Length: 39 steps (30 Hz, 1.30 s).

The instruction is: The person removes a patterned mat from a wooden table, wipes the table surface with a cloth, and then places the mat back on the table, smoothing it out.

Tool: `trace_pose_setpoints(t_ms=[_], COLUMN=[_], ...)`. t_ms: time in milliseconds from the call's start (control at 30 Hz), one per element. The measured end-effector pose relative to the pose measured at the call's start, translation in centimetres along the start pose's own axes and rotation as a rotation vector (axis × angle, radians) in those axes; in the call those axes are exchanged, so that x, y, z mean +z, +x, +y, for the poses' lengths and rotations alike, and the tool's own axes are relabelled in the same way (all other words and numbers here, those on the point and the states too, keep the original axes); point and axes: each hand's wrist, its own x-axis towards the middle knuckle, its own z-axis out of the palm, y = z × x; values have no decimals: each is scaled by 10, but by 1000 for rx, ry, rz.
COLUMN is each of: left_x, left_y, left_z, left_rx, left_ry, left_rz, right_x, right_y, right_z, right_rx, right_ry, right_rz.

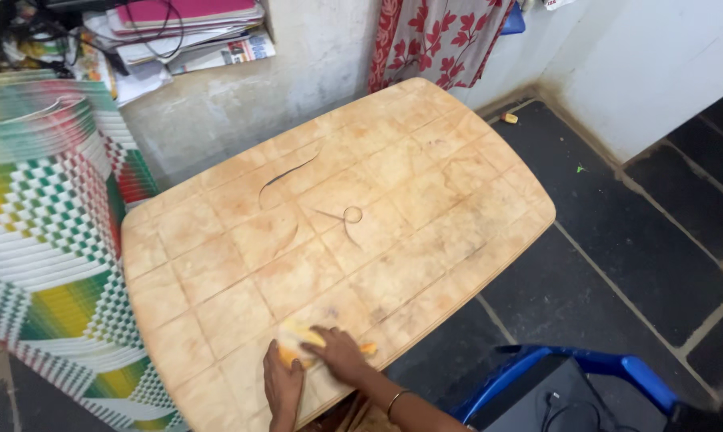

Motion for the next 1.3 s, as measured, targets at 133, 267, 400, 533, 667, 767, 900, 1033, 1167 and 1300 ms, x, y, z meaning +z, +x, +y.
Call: trace_pose_setpoints(t_ms=[133,267,400,533,667,767,900,1033,1167,1300], left_x=[45,88,113,126,126,120,114,100,85,69], left_y=[25,57,86,105,109,117,129,161,210,239], left_z=[40,89,124,127,123,127,127,122,123,134], left_rx=[93,65,-17,-68,-210,-346,-453,-511,-609,-688], left_ry=[36,42,93,224,362,368,308,256,275,251], left_rz=[24,-51,-95,-82,-139,-198,-141,-123,-127,-189], right_x=[-47,-142,-240,-262,-198,-135,-91,-106,-150,-223], right_y=[14,-20,-30,16,101,168,211,245,260,237], right_z=[145,304,355,359,330,266,164,162,251,332], right_rx=[64,696,1030,944,760,579,4,0,166,396], right_ry=[-144,-318,-347,-395,-380,-220,466,671,614,132], right_rz=[226,587,905,720,704,436,-110,-34,314,682])
